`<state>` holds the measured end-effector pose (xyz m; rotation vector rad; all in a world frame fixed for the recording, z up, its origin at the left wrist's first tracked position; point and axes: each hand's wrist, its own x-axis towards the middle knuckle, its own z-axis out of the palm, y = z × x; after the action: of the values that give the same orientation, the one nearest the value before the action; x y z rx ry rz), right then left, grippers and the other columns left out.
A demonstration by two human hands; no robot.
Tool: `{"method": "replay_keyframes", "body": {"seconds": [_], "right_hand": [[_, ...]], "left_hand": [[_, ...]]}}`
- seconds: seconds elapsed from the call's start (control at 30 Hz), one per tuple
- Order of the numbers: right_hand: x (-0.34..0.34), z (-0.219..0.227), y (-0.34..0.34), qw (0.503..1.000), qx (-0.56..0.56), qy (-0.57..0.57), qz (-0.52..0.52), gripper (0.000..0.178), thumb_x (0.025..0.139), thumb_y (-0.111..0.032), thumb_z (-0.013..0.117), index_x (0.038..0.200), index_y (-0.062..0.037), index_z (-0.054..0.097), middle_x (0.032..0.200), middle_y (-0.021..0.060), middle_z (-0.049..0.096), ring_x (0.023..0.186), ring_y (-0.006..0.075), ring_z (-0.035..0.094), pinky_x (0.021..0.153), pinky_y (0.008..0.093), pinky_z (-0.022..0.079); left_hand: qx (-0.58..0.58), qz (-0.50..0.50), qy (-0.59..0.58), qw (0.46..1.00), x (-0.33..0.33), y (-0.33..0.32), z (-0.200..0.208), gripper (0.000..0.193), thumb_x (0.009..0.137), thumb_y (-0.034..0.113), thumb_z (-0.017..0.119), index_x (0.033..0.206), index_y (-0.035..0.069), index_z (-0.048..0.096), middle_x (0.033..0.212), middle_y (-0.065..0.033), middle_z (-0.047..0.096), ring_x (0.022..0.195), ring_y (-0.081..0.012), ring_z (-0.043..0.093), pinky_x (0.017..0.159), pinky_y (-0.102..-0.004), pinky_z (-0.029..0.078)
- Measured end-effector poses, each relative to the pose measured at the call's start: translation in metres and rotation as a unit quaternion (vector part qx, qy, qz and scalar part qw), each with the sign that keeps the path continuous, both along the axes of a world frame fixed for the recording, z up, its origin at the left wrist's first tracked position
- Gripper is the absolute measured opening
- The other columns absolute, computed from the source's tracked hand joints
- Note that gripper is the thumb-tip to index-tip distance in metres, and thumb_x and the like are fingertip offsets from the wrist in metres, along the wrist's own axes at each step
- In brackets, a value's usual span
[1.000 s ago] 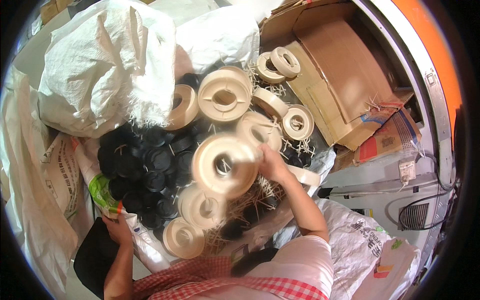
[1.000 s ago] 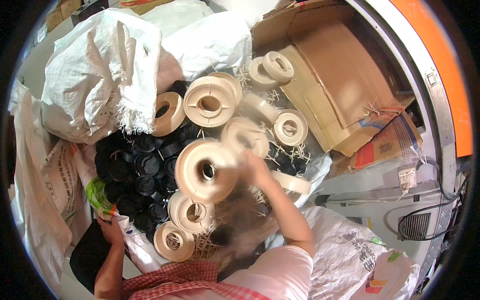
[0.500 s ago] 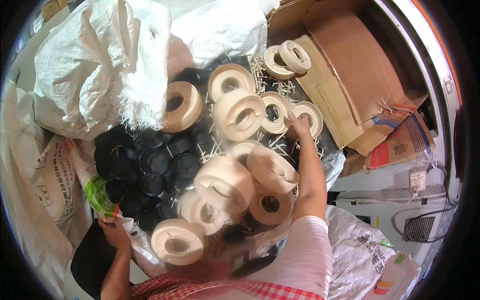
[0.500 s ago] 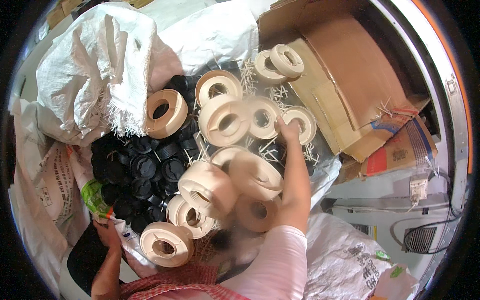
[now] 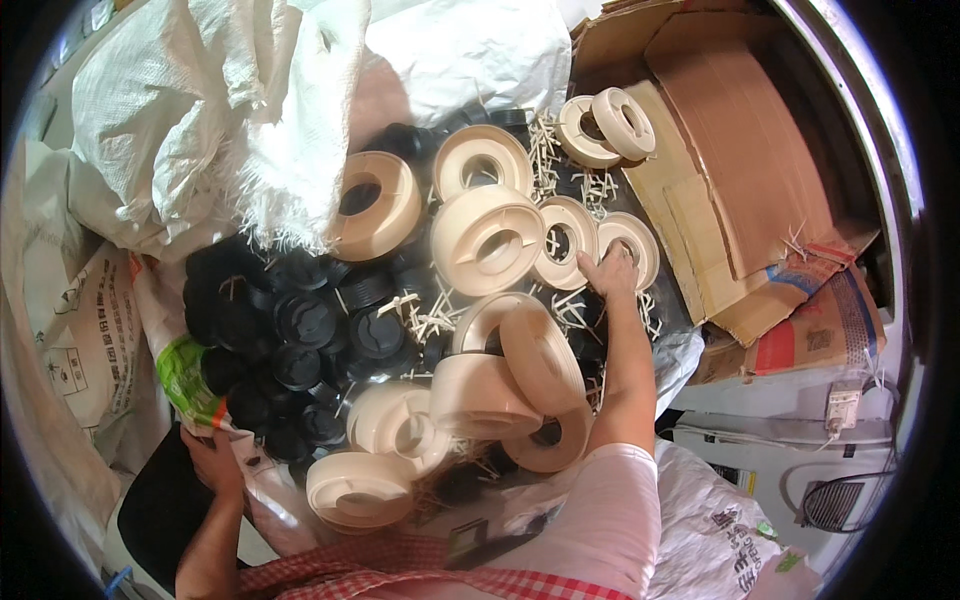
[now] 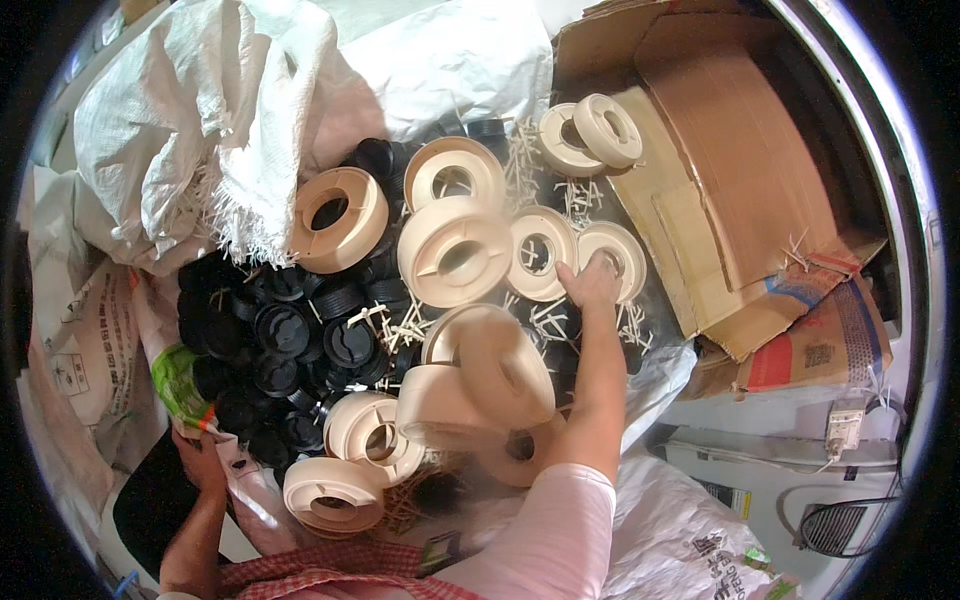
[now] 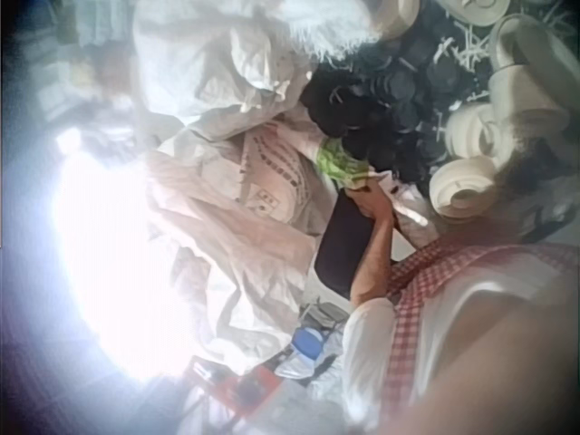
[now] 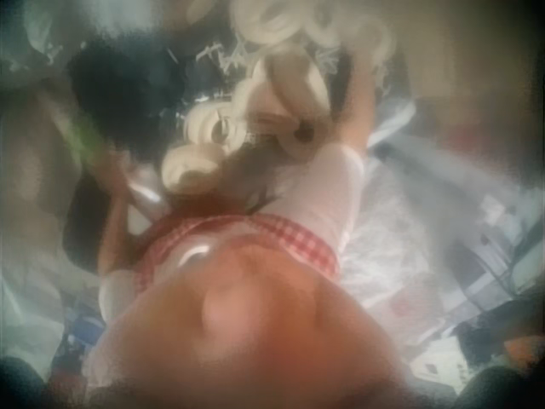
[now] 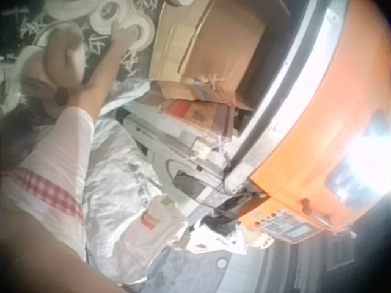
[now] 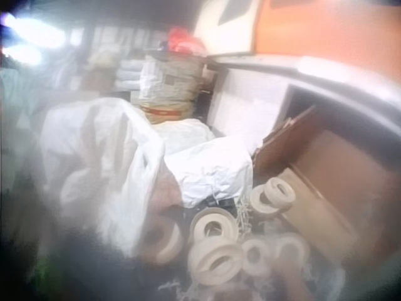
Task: The person sorts large plastic components by hand, taking them from a large white sack and placing them into groups on a workbench among other smaller black parts.
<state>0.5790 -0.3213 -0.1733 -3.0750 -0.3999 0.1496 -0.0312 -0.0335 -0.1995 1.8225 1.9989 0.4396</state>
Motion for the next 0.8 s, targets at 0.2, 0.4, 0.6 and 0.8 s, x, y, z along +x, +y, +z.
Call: {"method": "replay_keyframes", "body": {"seconds": [0.2, 0.4, 0.6, 0.8], "right_hand": [[0.008, 0.008, 0.003, 0.995, -0.011, 0.072, -0.071, 0.101, 0.066, -0.065, 0.064, 0.130, 0.0064, 0.032, 0.130, 0.0305, 0.044, 0.121, 0.0393, 0.044, 0.103, 0.0438, 0.030], [0.029, -0.020, -0.011, 0.964, 0.128, 0.184, -0.140, 0.116, 0.063, -0.064, 0.068, 0.136, 0.0094, 0.015, 0.131, 0.0342, 0.039, 0.125, 0.0431, 0.039, 0.102, 0.0417, 0.033], [-0.007, -0.023, -0.015, 0.998, 0.019, 0.055, -0.005, 0.100, 0.066, -0.063, 0.064, 0.129, 0.0054, 0.027, 0.123, 0.0317, 0.049, 0.122, 0.0376, 0.045, 0.106, 0.0486, 0.019], [-0.010, 0.011, -0.011, 0.964, 0.130, 0.201, -0.111, 0.102, 0.068, -0.046, 0.069, 0.133, 0.0111, 0.016, 0.126, 0.0304, 0.045, 0.115, 0.0375, 0.048, 0.099, 0.0441, 0.033]], "left_hand": [[-0.002, 0.003, -0.002, 1.000, 0.002, -0.002, 0.004, 0.062, 0.082, 0.029, 0.057, 0.135, 0.005, 0.034, 0.116, -0.0222, 0.057, 0.106, -0.0366, 0.056, 0.089, -0.0403, 0.042], [-0.026, 0.014, -0.035, 0.999, 0.009, -0.002, 0.012, 0.061, 0.083, 0.025, 0.056, 0.136, 0.004, 0.034, 0.117, -0.0218, 0.057, 0.109, -0.0345, 0.056, 0.090, -0.0386, 0.042], [-0.032, 0.011, -0.021, 0.999, 0.008, -0.004, 0.017, 0.063, 0.082, 0.025, 0.056, 0.136, 0.004, 0.033, 0.118, -0.0229, 0.056, 0.108, -0.0361, 0.055, 0.091, -0.0402, 0.042], [-0.011, 0.000, 0.016, 1.000, 0.005, 0.000, 0.007, 0.065, 0.081, 0.030, 0.057, 0.136, 0.005, 0.033, 0.117, -0.0234, 0.056, 0.107, -0.0379, 0.054, 0.090, -0.0424, 0.041]]}}
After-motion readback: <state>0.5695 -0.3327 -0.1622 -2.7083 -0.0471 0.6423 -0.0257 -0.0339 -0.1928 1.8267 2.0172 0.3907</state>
